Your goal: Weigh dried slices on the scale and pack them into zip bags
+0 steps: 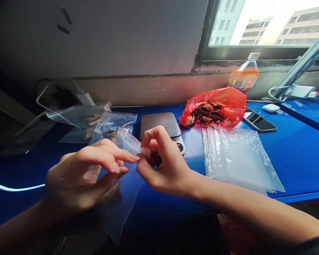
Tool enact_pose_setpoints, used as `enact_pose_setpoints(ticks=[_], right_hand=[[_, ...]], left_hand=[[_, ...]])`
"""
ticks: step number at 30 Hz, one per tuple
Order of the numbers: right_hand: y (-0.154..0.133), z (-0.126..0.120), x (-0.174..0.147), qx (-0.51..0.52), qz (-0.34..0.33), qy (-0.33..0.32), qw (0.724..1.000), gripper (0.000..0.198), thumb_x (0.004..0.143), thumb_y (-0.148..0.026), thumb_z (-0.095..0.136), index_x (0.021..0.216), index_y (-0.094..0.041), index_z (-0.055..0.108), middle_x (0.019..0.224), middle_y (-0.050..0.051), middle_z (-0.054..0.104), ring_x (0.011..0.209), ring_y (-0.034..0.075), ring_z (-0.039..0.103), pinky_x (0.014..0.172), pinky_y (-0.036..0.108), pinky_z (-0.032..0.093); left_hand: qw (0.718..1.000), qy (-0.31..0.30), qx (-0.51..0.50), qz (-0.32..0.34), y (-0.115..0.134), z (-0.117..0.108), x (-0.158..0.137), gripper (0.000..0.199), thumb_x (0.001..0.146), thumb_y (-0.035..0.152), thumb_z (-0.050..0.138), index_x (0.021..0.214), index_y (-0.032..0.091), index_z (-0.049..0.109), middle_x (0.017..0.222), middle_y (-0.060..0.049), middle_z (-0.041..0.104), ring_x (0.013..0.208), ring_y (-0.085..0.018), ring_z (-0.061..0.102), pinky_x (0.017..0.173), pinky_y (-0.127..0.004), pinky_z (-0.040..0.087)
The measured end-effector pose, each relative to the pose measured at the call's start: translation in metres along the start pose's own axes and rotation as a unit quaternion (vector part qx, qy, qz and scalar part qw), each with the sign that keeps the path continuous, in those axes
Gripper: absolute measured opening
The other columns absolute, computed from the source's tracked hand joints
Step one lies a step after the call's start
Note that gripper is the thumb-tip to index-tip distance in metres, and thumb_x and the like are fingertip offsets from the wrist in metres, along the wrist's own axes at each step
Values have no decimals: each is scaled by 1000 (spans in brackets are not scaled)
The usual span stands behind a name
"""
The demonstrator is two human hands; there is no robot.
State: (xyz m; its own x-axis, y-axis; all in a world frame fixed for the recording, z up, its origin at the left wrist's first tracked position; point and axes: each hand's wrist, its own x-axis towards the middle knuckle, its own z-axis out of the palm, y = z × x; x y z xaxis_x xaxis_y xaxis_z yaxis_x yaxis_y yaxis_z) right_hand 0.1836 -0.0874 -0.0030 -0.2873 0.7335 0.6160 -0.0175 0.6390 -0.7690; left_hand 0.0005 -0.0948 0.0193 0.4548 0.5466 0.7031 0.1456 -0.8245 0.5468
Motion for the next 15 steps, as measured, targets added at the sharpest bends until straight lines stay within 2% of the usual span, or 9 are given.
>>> enact_pose_setpoints(ticks=[3, 5, 7, 9, 12, 15], right_hand=[[-1, -1, -1, -8, -34, 1, 999, 31, 86, -6, 54, 93, -26, 32, 61, -10, 39, 49, 6, 38, 45, 19, 31], [-2, -1, -2, -4, -53, 3, 999, 31, 87, -6, 56, 95, -26, 33, 63, -9, 40, 51, 7, 41, 47, 20, 34], [-3, -1, -3, 2, -74, 9, 997, 32, 86, -5, 56, 96, -26, 34, 67, -8, 41, 52, 7, 42, 48, 21, 36], [-4, -1, -4, 7, -95, 16, 995, 32, 86, -3, 56, 96, -26, 35, 68, -8, 40, 51, 6, 42, 48, 22, 37], [-5, -2, -4, 5, -112, 28, 993, 33, 85, -2, 56, 95, -26, 37, 69, -8, 38, 50, 5, 41, 48, 22, 38], [-8, -4, -3, 2, -115, 33, 993, 35, 84, 0, 57, 95, -26, 37, 71, -8, 40, 51, 5, 42, 48, 22, 38]], left_hand=[[989, 122, 82, -23, -14, -10, 5, 24, 81, 15, 71, 101, 24, 60, 112, -3, 68, 103, -23, 64, 84, -39, 53], [970, 185, 142, -73, -26, -22, 10, 34, 81, 32, 75, 111, 27, 59, 120, -5, 64, 112, -26, 60, 87, -41, 50], [965, 171, 141, -138, -36, -36, 14, 33, 84, 44, 71, 111, 28, 61, 110, -4, 67, 104, -25, 64, 82, -38, 52], [972, 115, 103, -175, -40, -47, 17, 26, 90, 50, 62, 99, 26, 66, 89, -3, 69, 83, -20, 66, 71, -34, 53], [983, 44, 54, -170, -40, -55, 16, 27, 93, 46, 60, 81, 22, 67, 71, -1, 65, 62, -15, 61, 56, -28, 49], [986, 45, 20, -162, -40, -56, 11, 19, 90, 37, 65, 78, 23, 67, 68, 1, 64, 59, -13, 58, 53, -26, 48]])
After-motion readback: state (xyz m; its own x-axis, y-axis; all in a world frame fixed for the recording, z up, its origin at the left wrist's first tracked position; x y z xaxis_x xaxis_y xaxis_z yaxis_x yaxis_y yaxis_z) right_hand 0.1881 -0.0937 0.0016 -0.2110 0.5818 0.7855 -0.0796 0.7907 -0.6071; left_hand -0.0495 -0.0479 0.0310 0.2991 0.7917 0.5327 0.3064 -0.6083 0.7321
